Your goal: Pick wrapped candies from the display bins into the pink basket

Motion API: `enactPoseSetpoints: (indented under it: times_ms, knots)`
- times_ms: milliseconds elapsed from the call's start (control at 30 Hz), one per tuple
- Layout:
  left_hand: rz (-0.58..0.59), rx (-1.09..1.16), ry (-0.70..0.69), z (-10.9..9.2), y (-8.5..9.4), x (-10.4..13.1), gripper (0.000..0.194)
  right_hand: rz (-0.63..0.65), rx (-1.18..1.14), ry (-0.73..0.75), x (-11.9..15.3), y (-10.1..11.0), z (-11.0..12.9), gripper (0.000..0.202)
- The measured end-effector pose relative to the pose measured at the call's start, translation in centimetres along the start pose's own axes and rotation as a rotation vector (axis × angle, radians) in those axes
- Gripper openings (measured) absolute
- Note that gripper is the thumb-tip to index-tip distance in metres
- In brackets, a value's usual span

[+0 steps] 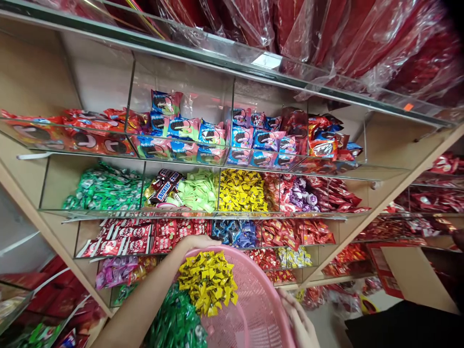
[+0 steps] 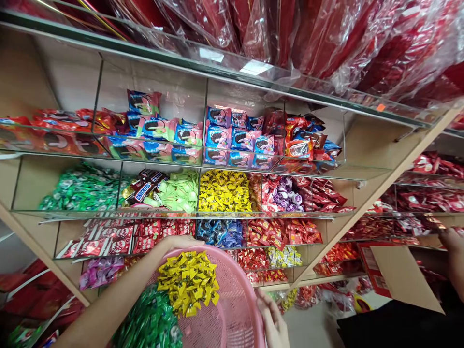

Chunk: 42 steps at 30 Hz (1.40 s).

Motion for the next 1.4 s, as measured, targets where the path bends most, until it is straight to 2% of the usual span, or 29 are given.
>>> enactPoseSetpoints:
  times_ms: [100, 167, 233, 333, 400, 467, 567, 667, 767, 967, 1100, 1233, 1300, 1400]
  knots:
    - [0.004, -0.054, 0.025, -0.2, 0.0, -0.4, 0.076, 0.024, 0.076, 0.179, -2.3, -0.5, 4.6, 0.050]
    - [0.003, -0.058, 0.020, -0.3, 0.0, -0.5, 0.077, 0.069, 0.154, 0.364, -3.4, -1.8, 9.2, 0.046]
    - [0.014, -0.028, 0.028, 0.0, -0.1, -0.7, 0.077, 0.096, 0.289, 0.583, -4.0, -3.6, 14.5, 0.040]
    - [0.005, 0.011, 0.032, 0.6, 0.0, -0.9, 0.075, 0.162, 0.581, 0.855, -4.7, -7.4, 21.6, 0.031]
    - [-0.013, 0.020, 0.027, 0.8, 0.1, -1.0, 0.073, 0.160, 0.778, 0.964, -5.7, -9.9, 25.1, 0.026]
    - [-0.026, 0.007, 0.023, 0.8, 0.2, -1.1, 0.071, 0.143, 1.040, 1.002, -7.1, -12.2, 27.0, 0.022]
    - [-0.049, -0.033, 0.002, 0.6, 0.4, -1.0, 0.068, 0.108, 1.405, 0.931, -9.6, -14.7, 27.7, 0.024]
    - [-0.034, -0.026, -0.034, 0.2, 0.1, -0.9, 0.068, 0.115, 1.618, 0.775, -11.6, -15.6, 26.9, 0.032]
    - [-0.027, -0.007, -0.034, 0.3, -0.1, -0.8, 0.068, 0.127, 1.666, 0.716, -12.3, -15.9, 26.2, 0.034]
    - [-0.044, -0.036, -0.004, 0.6, 0.1, -1.0, 0.071, 0.122, 1.678, 0.716, -12.1, -15.7, 26.1, 0.030]
    - [-0.037, -0.045, -0.009, 0.5, -0.1, -1.0, 0.073, 0.074, 1.648, 0.765, -10.1, -14.5, 27.5, 0.022]
    - [-0.006, -0.044, -0.037, 0.2, -0.4, -1.0, 0.073, 0.032, 1.517, 0.885, -6.1, -13.2, 28.9, 0.015]
    - [0.002, -0.066, -0.052, 0.0, -0.5, -1.0, 0.073, 0.132, 1.379, 0.950, -3.8, -13.5, 28.0, 0.011]
    - [0.001, -0.097, -0.064, -0.2, -0.6, -0.9, 0.069, 0.439, 1.170, 0.995, -0.7, -15.6, 24.0, 0.007]
Point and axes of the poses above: each hand's wrist, its own x-axis away from the middle knuckle, its own y-axis out of the back of the hand, z = x × y, the point moved 10 cm from there along -x, towards the middle knuckle, and after that the axes turned 2 degrees about y, right-handed, at the moved point
